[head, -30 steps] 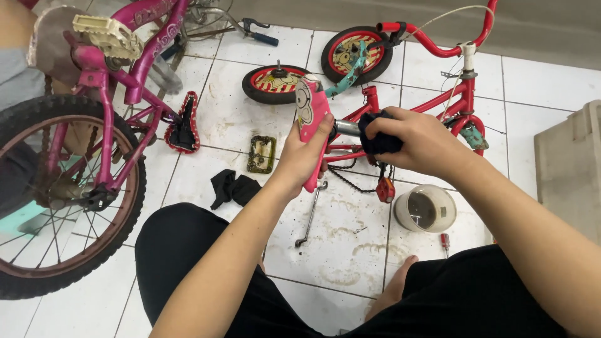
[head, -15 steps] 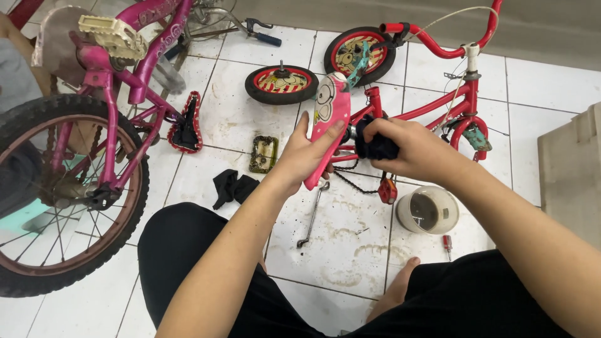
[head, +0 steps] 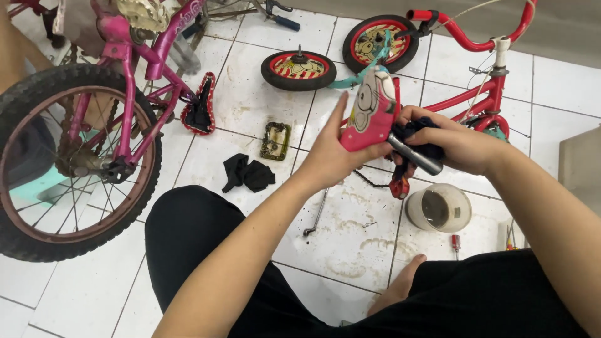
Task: Cleaning a pink bicycle seat with a cloth and using a wrench to adjust the bike frame.
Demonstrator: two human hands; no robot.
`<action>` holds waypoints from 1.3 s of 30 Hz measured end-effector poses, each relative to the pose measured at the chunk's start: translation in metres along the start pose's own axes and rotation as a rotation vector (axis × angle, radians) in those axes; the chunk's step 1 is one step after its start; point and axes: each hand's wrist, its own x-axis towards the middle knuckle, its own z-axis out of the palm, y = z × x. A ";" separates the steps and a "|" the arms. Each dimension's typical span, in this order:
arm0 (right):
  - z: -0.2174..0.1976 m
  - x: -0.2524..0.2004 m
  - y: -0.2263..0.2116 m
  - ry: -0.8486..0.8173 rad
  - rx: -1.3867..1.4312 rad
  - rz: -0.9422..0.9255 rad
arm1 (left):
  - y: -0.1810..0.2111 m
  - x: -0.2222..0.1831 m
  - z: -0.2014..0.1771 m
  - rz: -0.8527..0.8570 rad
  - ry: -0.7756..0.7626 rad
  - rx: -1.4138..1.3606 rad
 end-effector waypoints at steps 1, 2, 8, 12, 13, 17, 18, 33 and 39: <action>-0.010 0.000 0.002 0.005 0.001 -0.003 | 0.002 0.003 -0.006 0.002 -0.005 0.002; -0.020 0.000 0.004 -0.030 0.012 0.000 | 0.004 0.006 -0.013 -0.022 0.028 0.019; -0.015 -0.006 0.000 -0.084 0.007 -0.039 | 0.007 0.003 -0.018 0.040 -0.005 0.089; 0.007 -0.011 0.001 -0.024 0.009 0.042 | -0.010 0.001 -0.002 0.136 -0.105 0.132; 0.004 -0.011 -0.001 -0.017 0.012 0.042 | -0.002 0.003 -0.006 0.135 -0.113 0.132; -0.004 -0.016 -0.004 -0.009 -0.019 -0.008 | 0.005 0.012 -0.023 0.095 -0.063 0.119; -0.005 -0.017 -0.005 0.006 -0.001 -0.030 | 0.001 0.014 -0.029 0.208 -0.024 0.139; -0.003 -0.018 -0.015 -0.027 -0.232 -0.116 | 0.038 -0.013 -0.011 0.018 0.071 0.148; -0.021 -0.031 -0.019 0.146 -0.409 -0.113 | 0.018 0.014 -0.030 0.263 0.166 0.051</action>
